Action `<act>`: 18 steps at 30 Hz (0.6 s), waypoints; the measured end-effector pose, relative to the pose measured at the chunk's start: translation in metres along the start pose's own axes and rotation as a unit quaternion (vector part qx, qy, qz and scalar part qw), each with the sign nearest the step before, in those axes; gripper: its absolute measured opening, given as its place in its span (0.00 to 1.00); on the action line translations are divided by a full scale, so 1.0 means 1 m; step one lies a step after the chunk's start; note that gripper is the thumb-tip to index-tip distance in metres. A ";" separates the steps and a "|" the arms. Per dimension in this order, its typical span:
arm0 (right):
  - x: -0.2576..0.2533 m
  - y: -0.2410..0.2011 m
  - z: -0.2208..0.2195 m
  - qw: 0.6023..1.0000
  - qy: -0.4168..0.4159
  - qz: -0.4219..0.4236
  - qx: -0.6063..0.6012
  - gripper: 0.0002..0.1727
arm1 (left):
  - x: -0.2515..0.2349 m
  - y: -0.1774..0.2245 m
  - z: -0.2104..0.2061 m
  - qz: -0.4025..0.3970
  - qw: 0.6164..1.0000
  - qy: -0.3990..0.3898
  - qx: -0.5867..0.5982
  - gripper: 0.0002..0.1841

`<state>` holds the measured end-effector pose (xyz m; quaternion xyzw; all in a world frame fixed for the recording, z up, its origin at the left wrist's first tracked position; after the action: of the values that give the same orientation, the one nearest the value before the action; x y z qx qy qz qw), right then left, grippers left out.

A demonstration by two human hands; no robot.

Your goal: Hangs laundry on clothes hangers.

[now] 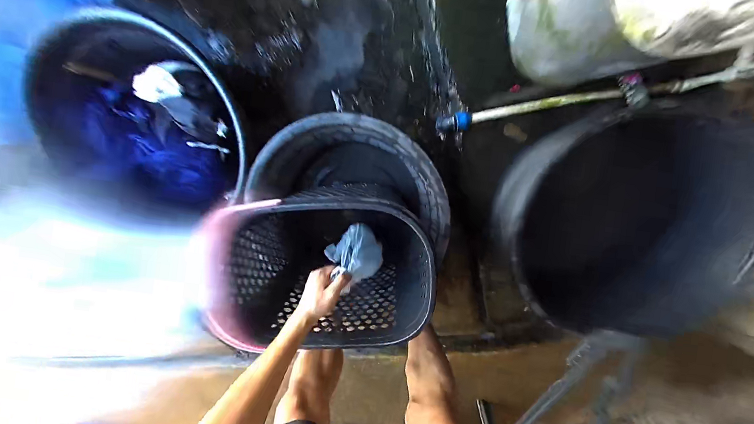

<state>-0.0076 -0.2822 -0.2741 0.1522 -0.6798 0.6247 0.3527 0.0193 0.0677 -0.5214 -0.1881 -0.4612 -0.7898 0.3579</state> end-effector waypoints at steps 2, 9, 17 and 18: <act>0.006 -0.012 -0.019 0.994 -0.025 0.049 0.098 0.12 | 0.056 0.056 0.059 -0.051 0.995 0.009 0.083 0.18; 0.017 -0.065 -0.144 0.925 -0.181 0.211 0.258 0.76 | 0.242 0.258 0.213 -0.326 0.875 -0.136 0.331 0.21; 0.074 -0.199 -0.223 0.954 -0.217 0.185 -0.092 0.28 | 0.340 0.276 0.333 -0.188 0.825 0.277 0.456 0.08; 0.087 -0.214 -0.227 0.947 -0.240 0.146 -0.158 0.31 | 0.330 0.261 0.332 -0.125 0.827 0.335 0.434 0.10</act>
<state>0.1352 -0.0814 -0.0633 0.1391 -0.8493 0.4985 0.1039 -0.0209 0.1418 0.0071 0.3218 -0.6280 -0.5605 0.4335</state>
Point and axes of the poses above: each hand's wrist, its own x-axis away from the middle knuckle, its own z-axis out of the back of the hand, y = z × x, the point moved 1 cm from there along -x, towards the middle knuckle, and after that the axes turned 14 degrees about y, right-handed, at the moved point
